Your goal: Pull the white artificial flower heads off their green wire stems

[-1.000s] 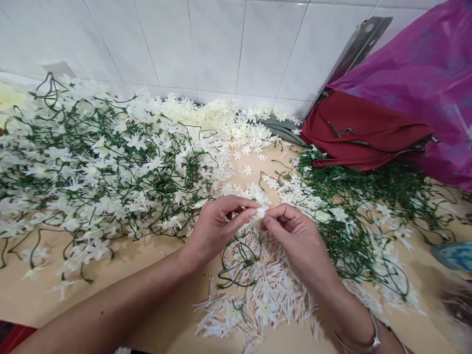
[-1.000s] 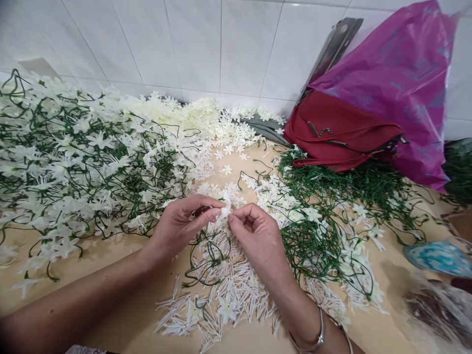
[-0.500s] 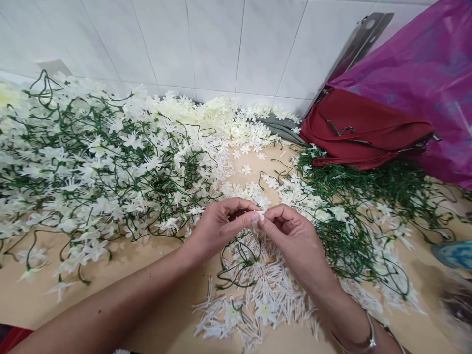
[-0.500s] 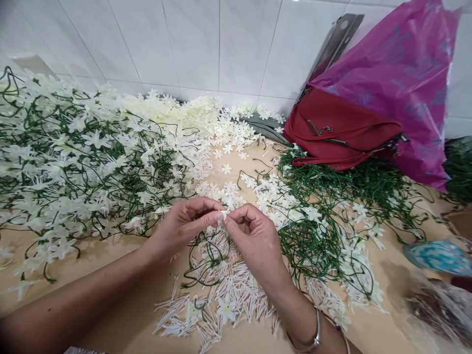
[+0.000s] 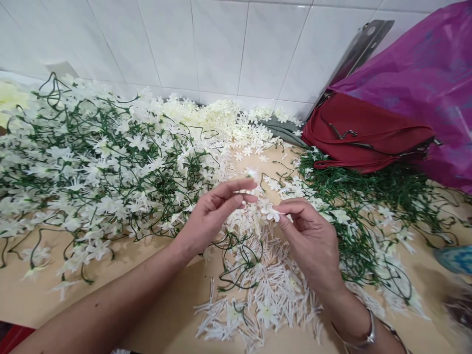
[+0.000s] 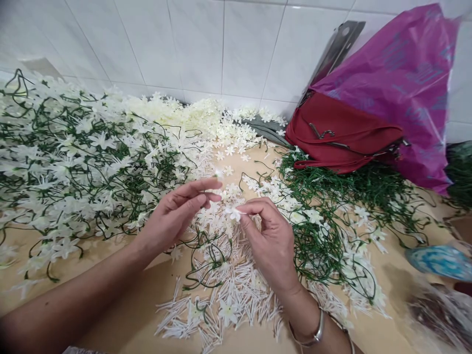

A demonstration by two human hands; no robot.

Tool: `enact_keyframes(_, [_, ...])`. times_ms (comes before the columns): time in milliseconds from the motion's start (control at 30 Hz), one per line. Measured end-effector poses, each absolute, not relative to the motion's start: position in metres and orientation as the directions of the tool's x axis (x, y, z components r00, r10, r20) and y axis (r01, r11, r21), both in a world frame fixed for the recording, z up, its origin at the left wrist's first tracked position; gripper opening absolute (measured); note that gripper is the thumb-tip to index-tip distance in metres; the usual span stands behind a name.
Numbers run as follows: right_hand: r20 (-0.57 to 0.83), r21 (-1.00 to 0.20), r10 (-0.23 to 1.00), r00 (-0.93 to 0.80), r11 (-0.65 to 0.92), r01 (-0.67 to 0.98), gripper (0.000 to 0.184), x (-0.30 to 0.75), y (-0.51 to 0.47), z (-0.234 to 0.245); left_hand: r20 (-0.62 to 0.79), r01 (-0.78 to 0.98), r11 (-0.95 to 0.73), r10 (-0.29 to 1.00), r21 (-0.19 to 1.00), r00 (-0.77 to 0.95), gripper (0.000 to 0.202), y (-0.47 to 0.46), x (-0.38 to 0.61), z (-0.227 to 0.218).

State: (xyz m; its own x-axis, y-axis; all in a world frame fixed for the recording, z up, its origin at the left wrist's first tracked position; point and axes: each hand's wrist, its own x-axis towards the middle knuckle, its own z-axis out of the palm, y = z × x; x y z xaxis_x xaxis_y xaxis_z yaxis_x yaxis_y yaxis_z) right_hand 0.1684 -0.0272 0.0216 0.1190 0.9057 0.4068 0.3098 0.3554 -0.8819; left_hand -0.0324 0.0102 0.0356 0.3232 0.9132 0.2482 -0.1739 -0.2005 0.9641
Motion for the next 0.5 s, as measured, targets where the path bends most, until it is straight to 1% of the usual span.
enact_keyframes(100, [0.344, -0.922, 0.931, 0.124, 0.311, 0.23, 0.004, 0.17, -0.022, 0.018, 0.272, -0.266, -0.204, 0.929, 0.942, 0.25, 0.04, 0.015, -0.037, 0.034])
enact_keyframes(167, [0.301, -0.943, 0.949, 0.09, 0.282, 0.178, 0.007, 0.169, -0.021, 0.017, 0.256, -0.276, -0.187, 0.937, 0.943, 0.239, 0.045, 0.016, -0.037, 0.034])
enact_keyframes(233, [0.254, -0.961, 0.967, 0.024, 0.249, 0.123, 0.008, 0.167, -0.022, 0.017, 0.224, -0.275, -0.152, 0.941, 0.949, 0.252, 0.045, 0.014, -0.036, 0.035])
enact_keyframes(333, [0.187, -0.98, 0.972, -0.144, 0.195, 0.045, 0.008, 0.158, -0.028, 0.019, 0.156, -0.31, -0.061, 0.943, 0.949, 0.293, 0.042, 0.009, -0.031, 0.039])
enact_keyframes(433, [0.131, -0.986, 0.95, -0.284, 0.155, 0.063, 0.005, 0.148, -0.035, 0.019, 0.136, -0.355, -0.013, 0.936, 0.935, 0.324, 0.041, 0.004, -0.027, 0.042])
enact_keyframes(500, [0.116, -0.985, 0.948, -0.296, 0.148, 0.085, 0.004, 0.146, -0.038, 0.019, 0.16, -0.353, -0.034, 0.929, 0.935, 0.334, 0.04, 0.003, -0.027, 0.043])
